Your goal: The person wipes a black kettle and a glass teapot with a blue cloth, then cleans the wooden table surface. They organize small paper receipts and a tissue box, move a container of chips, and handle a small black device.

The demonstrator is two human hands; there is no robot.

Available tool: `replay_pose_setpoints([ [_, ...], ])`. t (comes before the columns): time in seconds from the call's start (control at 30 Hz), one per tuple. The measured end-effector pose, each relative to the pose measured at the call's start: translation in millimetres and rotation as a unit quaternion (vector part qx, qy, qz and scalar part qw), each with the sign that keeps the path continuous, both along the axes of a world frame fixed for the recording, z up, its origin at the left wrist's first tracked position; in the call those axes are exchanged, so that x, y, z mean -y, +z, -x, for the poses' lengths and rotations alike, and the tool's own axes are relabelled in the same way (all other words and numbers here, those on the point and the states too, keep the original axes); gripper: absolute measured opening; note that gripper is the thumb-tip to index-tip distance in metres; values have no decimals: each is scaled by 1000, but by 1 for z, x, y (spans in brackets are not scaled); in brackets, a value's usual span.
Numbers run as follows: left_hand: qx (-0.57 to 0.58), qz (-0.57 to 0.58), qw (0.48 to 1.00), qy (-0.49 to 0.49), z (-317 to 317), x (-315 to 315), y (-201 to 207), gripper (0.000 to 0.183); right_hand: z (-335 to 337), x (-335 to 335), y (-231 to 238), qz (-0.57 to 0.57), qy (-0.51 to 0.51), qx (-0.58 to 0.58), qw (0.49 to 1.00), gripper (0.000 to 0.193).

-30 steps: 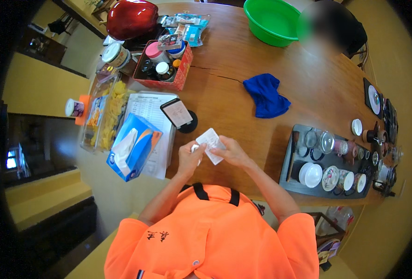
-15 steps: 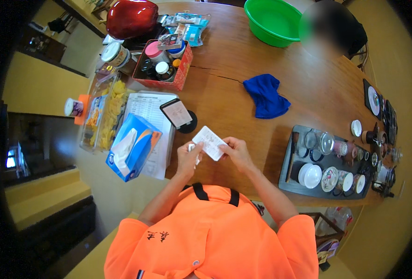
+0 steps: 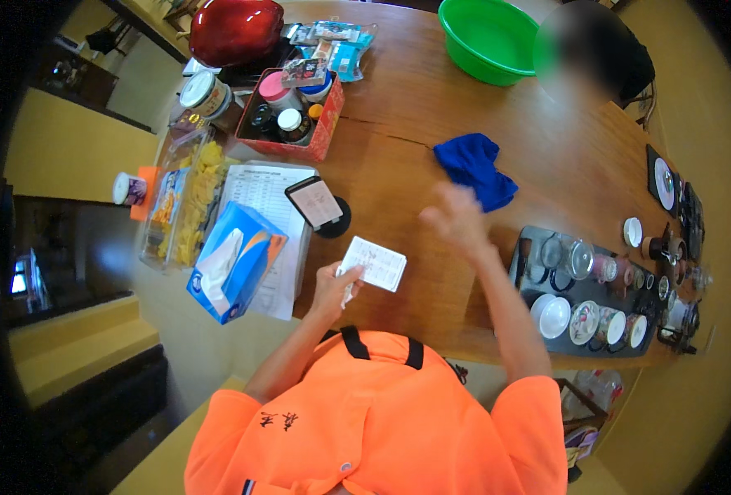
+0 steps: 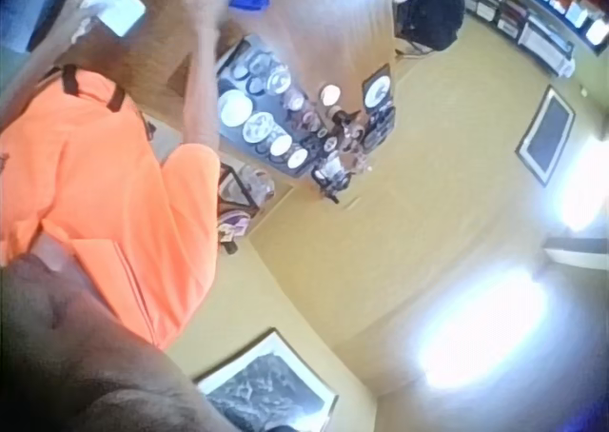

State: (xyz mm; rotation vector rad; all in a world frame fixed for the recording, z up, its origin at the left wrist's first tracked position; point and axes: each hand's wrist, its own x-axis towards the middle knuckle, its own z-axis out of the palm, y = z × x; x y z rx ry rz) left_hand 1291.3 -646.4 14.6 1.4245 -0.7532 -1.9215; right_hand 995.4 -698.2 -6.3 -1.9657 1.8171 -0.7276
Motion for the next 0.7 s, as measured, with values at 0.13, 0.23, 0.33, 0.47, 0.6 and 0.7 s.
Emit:
replay_pose_setpoints([
  [0.13, 54, 2, 998, -42, -12, -11, -1, 21, 59, 43, -24, 7, -156, -129, 979, 74],
  [0.23, 66, -18, 997, -41, -17, -23, -6, 19, 43, 57, -57, 69, -144, -127, 979, 70],
  [0.33, 41, -53, 997, -30, -13, -36, -18, 17, -7, 78, -53, 86, -48, -66, 993, 66],
  [0.47, 22, -57, 997, -50, 2, -38, -22, 16, -82, 122, -42, 119, 53, -71, 989, 62],
  [0.6, 42, -67, 995, -67, 11, -26, -13, 17, -81, 182, -51, 143, 65, -96, 983, 59],
  [0.7, 53, -58, 996, -47, 17, -9, -3, 18, -56, 207, -55, 135, 48, -113, 983, 58],
])
